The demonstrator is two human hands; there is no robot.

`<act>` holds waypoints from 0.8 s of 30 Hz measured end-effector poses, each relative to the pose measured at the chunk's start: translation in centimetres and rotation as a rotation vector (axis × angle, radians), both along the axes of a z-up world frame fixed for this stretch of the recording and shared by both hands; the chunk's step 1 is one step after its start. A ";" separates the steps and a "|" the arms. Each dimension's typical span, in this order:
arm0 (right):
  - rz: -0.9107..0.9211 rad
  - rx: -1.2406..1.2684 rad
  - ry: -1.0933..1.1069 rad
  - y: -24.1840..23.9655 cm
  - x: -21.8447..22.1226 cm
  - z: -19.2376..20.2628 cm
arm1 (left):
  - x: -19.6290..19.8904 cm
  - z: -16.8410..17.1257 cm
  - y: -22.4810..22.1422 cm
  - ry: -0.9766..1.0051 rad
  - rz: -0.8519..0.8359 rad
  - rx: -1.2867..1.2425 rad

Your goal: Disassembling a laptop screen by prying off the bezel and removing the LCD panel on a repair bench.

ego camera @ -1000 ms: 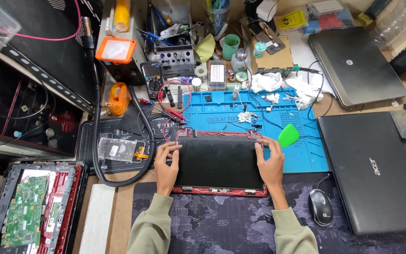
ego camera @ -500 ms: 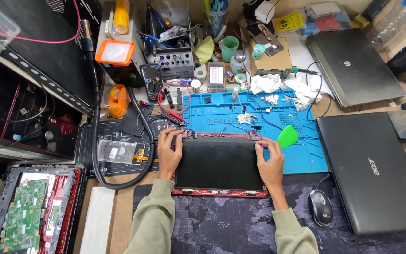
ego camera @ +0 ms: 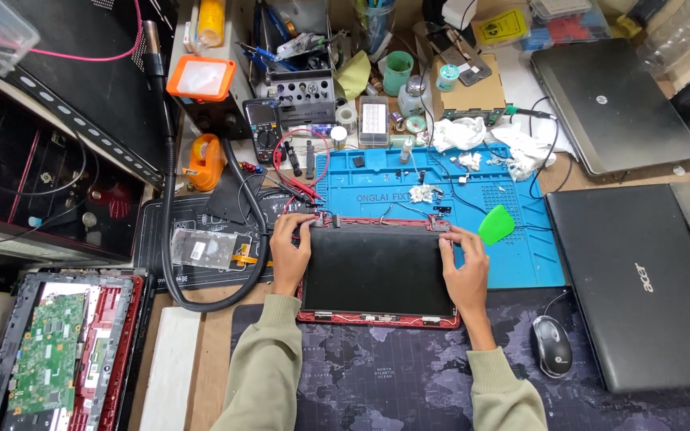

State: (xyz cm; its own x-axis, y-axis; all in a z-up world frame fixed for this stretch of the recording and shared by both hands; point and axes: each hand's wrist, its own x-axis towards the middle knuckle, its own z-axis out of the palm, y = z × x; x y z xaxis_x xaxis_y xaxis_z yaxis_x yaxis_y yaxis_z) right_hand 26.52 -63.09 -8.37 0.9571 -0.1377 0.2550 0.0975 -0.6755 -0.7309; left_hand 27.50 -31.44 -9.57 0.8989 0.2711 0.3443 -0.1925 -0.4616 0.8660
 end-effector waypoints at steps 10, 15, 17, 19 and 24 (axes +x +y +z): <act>0.020 -0.008 -0.040 -0.3 0.1 -0.8 | 0.0 -0.9 0.3 -0.024 0.035 0.033; 0.016 -0.003 -0.020 -0.4 0.2 -1.2 | 0.0 -1.6 0.5 -0.003 0.027 0.101; 0.013 -0.004 -0.013 -0.4 0.2 -0.9 | 0.1 -1.5 0.3 0.000 0.022 0.098; 0.014 -0.002 -0.005 -0.3 0.2 -0.8 | -0.1 -1.3 0.3 0.006 0.022 0.097; 0.011 0.010 -0.002 -0.3 0.2 -0.8 | -0.2 -0.2 -0.2 0.003 0.035 0.080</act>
State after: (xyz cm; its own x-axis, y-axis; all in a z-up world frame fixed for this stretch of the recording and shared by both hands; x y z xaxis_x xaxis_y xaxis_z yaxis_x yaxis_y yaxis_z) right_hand 26.71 -63.41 -9.18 0.9580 -0.1299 0.2557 0.1065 -0.6667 -0.7377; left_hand 27.29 -31.60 -9.77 0.8906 0.2739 0.3630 -0.1723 -0.5356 0.8267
